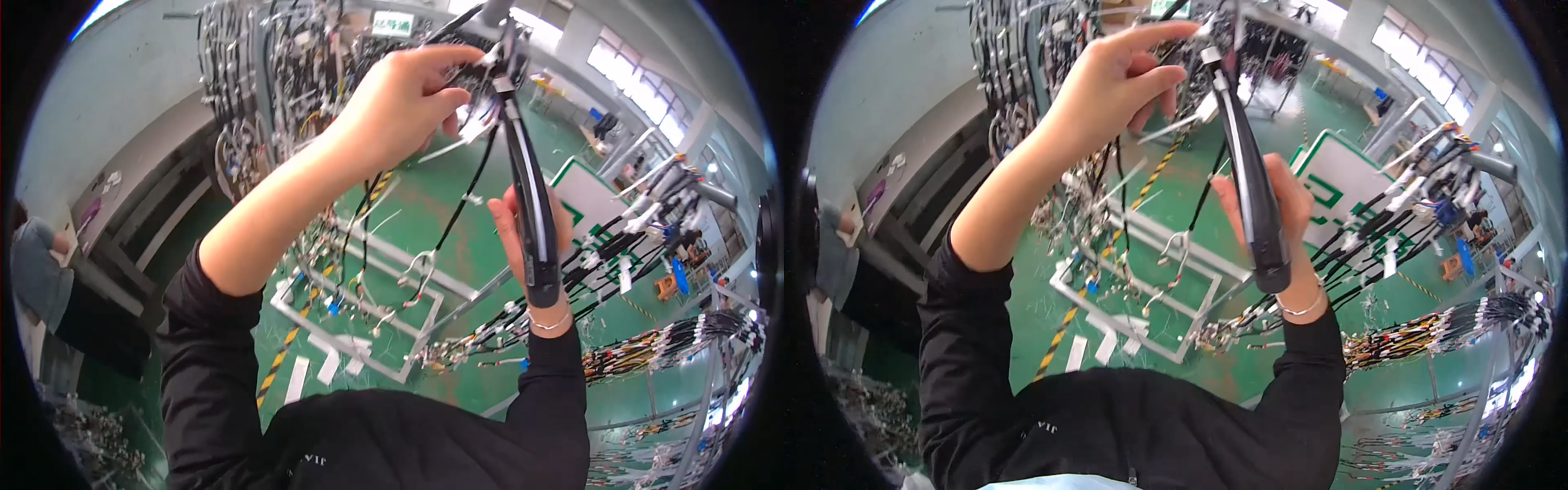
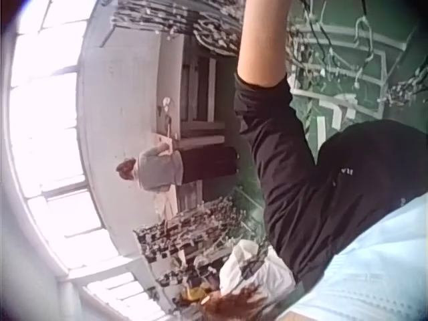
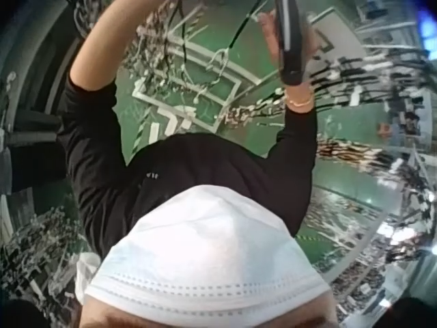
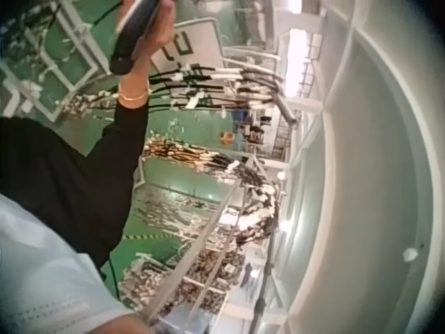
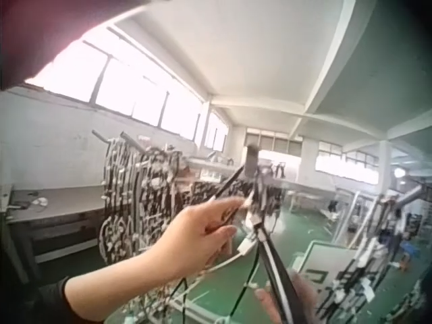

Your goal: Assembling wire harnesses by securing cables and connectors using a cable tie gun.

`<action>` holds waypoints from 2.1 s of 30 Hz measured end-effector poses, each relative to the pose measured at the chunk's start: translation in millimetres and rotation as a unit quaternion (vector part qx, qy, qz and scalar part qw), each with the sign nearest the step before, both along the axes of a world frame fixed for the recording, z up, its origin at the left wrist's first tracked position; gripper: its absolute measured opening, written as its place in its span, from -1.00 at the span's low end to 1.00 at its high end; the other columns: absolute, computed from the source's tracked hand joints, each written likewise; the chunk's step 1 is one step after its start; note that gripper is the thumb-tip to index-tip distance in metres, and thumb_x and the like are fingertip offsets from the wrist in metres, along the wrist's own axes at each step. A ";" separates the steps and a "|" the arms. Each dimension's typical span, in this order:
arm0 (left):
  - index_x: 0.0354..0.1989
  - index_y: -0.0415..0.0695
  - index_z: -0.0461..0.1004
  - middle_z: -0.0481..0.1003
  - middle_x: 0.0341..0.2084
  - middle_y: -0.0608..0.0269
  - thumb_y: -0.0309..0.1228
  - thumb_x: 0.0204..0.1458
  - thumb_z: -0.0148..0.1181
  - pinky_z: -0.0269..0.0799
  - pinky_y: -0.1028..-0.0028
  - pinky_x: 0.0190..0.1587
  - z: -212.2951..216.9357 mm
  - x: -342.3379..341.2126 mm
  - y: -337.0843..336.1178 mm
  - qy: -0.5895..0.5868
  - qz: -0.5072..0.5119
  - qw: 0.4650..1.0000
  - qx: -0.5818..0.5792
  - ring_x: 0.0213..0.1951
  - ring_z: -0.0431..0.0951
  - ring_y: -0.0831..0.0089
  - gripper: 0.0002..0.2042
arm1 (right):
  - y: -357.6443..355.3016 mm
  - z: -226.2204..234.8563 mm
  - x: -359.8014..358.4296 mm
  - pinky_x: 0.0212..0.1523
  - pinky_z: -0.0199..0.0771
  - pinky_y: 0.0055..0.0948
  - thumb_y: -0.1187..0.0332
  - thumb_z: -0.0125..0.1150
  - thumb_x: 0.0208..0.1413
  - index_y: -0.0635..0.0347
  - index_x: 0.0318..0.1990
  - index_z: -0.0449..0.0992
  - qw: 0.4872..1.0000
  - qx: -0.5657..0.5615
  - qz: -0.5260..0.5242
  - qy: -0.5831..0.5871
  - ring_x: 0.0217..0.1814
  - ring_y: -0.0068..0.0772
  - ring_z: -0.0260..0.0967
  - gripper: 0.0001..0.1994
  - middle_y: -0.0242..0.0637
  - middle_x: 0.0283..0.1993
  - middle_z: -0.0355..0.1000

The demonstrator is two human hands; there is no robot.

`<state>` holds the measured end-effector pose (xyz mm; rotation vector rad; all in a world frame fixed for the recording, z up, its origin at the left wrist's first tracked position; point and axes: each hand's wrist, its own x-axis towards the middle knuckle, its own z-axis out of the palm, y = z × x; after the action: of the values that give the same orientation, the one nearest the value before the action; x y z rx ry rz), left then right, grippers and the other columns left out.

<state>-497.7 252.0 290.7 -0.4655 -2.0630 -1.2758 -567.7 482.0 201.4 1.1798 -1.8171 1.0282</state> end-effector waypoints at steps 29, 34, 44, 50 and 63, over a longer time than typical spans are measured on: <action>-0.16 -0.28 0.58 0.41 -0.63 0.41 -0.47 0.26 0.12 0.27 0.61 -0.47 -144.6 136.6 -51.8 -0.037 0.158 0.968 0.191 -0.54 0.34 0.69 -0.85 | -96.2 -102.0 52.6 -0.22 0.46 -0.41 0.44 0.48 -0.07 0.39 -0.03 0.50 0.904 0.077 0.389 -0.158 -0.09 -0.24 0.51 -0.57 -0.09 -0.09 0.52; -0.18 -0.29 0.56 0.41 -0.64 0.34 -0.49 0.23 0.14 0.30 0.57 -0.48 -143.9 136.9 -54.0 -0.022 0.185 0.972 0.141 -0.55 0.36 0.67 -0.87 | -96.0 -92.5 49.8 -0.16 0.48 -0.35 0.47 0.46 -0.09 0.38 -0.06 0.50 0.906 0.086 0.394 -0.129 -0.13 -0.21 0.50 -0.60 -0.09 -0.13 0.53; -0.23 -0.27 0.54 0.53 -0.52 0.04 -0.54 0.11 0.23 0.44 0.35 -0.46 -144.2 132.4 -45.8 0.083 0.293 0.949 -0.080 -0.49 0.57 0.15 -0.90 | -91.3 -89.9 52.1 -0.20 0.48 -0.32 0.44 0.49 -0.10 0.40 -0.13 0.51 0.927 0.095 0.350 -0.096 -0.25 -0.22 0.46 -0.62 -0.14 -0.28 0.51; -0.21 -0.29 0.54 0.53 -0.51 0.04 -0.56 0.10 0.24 0.43 0.37 -0.45 -145.0 130.1 -43.0 0.062 0.267 0.961 -0.045 -0.49 0.57 0.17 -0.89 | -76.0 -95.2 49.8 -0.53 0.35 -0.41 0.42 0.49 -0.08 0.36 -0.37 0.48 0.946 0.119 0.301 -0.039 -0.59 -0.30 0.31 -0.73 -0.22 -0.51 0.40; -0.10 -0.23 0.51 0.54 -0.27 -0.04 -0.62 -0.06 0.09 0.50 0.22 -0.11 -138.9 -5.5 53.8 0.211 0.157 0.964 -0.044 -0.19 0.56 0.01 -0.70 | 56.8 -57.0 65.0 -0.24 0.46 -0.29 0.55 0.39 -0.13 0.51 -0.03 0.41 0.991 0.092 -0.093 0.042 -0.21 -0.09 0.41 -0.55 0.01 -0.18 0.40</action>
<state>-503.2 305.8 151.8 -0.3893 -1.7500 -0.8177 -502.7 538.8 144.4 1.1181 -1.9447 0.7074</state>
